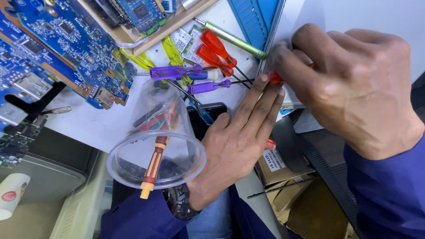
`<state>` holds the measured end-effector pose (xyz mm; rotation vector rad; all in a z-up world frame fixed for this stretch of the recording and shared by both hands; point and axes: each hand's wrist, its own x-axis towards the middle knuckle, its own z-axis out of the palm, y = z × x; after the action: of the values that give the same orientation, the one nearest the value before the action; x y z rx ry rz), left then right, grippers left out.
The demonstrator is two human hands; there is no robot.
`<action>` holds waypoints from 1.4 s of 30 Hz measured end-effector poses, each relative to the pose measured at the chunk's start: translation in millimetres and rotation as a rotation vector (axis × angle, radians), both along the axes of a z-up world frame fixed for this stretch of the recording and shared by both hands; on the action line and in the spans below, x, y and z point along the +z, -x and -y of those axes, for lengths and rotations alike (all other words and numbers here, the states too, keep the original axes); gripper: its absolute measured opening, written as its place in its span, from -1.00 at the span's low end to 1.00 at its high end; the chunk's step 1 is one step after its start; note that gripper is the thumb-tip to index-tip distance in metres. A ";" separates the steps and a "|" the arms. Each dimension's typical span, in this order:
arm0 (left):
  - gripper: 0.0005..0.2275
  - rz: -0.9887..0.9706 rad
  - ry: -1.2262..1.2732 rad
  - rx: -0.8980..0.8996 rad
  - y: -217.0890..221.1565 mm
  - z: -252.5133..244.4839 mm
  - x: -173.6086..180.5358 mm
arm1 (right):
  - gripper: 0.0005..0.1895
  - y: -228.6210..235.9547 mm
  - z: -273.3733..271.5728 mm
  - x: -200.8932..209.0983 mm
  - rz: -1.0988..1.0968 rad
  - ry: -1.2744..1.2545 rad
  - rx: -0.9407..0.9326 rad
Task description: The person uses a red screwdriver to remove screws from the back panel of a white electronic device, likely a monitor. They then switch to a green screwdriver to continue unscrewing the casing while the device rests on their lap.
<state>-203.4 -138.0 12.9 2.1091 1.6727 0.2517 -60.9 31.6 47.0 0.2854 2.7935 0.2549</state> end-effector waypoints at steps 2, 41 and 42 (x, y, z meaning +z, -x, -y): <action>-0.55 0.003 -0.005 0.015 -0.6 1.0 -0.5 | -0.69 -1.4 -3.0 -1.3 -0.035 0.074 -0.052; -0.89 0.378 -0.165 0.608 -9.2 -18.4 1.0 | -0.86 32.2 -33.7 -7.7 0.029 0.666 -0.290; -0.89 0.380 -0.163 0.615 -6.8 -18.7 0.3 | -0.86 30.3 -33.0 -4.9 0.034 0.667 -0.285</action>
<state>-196.6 -119.3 13.2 1.4571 2.0517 0.9355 -91.1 64.7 42.1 0.4888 2.5746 -0.7122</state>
